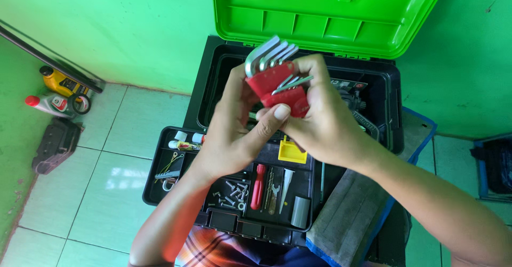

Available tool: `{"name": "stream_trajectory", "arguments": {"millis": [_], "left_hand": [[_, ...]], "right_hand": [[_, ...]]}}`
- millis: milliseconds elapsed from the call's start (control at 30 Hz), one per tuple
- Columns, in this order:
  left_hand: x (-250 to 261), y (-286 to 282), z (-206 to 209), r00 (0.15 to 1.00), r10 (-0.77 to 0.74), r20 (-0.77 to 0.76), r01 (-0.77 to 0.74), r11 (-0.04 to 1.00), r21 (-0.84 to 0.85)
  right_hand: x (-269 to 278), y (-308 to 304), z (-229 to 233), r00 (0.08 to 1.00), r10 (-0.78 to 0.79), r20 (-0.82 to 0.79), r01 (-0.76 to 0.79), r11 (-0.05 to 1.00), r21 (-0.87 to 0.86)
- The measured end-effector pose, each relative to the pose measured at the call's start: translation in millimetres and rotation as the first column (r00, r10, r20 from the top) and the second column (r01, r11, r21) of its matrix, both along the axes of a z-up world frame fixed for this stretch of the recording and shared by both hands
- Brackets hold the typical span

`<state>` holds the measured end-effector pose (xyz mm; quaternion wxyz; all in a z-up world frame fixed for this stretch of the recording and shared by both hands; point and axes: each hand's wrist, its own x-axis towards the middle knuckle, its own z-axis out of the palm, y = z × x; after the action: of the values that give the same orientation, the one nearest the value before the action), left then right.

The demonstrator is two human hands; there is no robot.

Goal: The person sorts various tools and hardware in a toolbox, moving items between the upper tray and the main compartment. The person handles wrenches, pliers, screwdrivers, a rubber mallet, and a packaged soldering kit.

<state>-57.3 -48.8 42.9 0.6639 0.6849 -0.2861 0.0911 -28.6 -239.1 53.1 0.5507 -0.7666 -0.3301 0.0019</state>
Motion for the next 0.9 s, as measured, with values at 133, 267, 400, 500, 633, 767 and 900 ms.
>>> {"name": "stream_trajectory", "arguments": {"millis": [133,267,400,500,633,767,900], "left_hand": [[-4.8,-11.3,-14.6,0.923,-0.179,-0.341,0.041,0.926,-0.376],[-9.2,-9.9,-32.6,0.871,-0.279,-0.404,-0.055,0.762,-0.645],[-35.0,17.9,-50.4,0.861,-0.255,-0.440,-0.070,0.797,-0.600],[-51.9,44.7,-68.1,0.884,-0.034,-0.466,-0.097,0.962,-0.254],[-65.7,69.1,-86.1,0.807,-0.021,-0.591,-0.031,0.996,-0.079],[-60.7,89.9,-99.1,0.949,0.160,-0.270,-0.085,0.959,0.269],[-53.2,101.4,-104.6,0.975,0.177,-0.135,-0.114,0.917,0.382]], "right_hand": [[-12.8,14.3,4.5,1.000,0.002,0.023,-0.002,1.000,-0.024],[-26.4,13.9,14.2,1.000,0.005,0.005,-0.004,0.976,-0.216],[-36.3,18.8,12.0,0.993,0.114,-0.032,-0.119,0.940,-0.319],[-54.0,22.2,-5.9,0.985,0.166,-0.047,-0.172,0.917,-0.359],[-73.8,29.7,-35.2,0.967,0.252,0.037,-0.183,0.790,-0.585],[-81.6,44.6,-62.8,0.938,0.179,0.296,0.053,0.770,-0.635],[-78.6,51.4,-76.7,0.882,0.190,0.430,0.159,0.739,-0.654]]}}
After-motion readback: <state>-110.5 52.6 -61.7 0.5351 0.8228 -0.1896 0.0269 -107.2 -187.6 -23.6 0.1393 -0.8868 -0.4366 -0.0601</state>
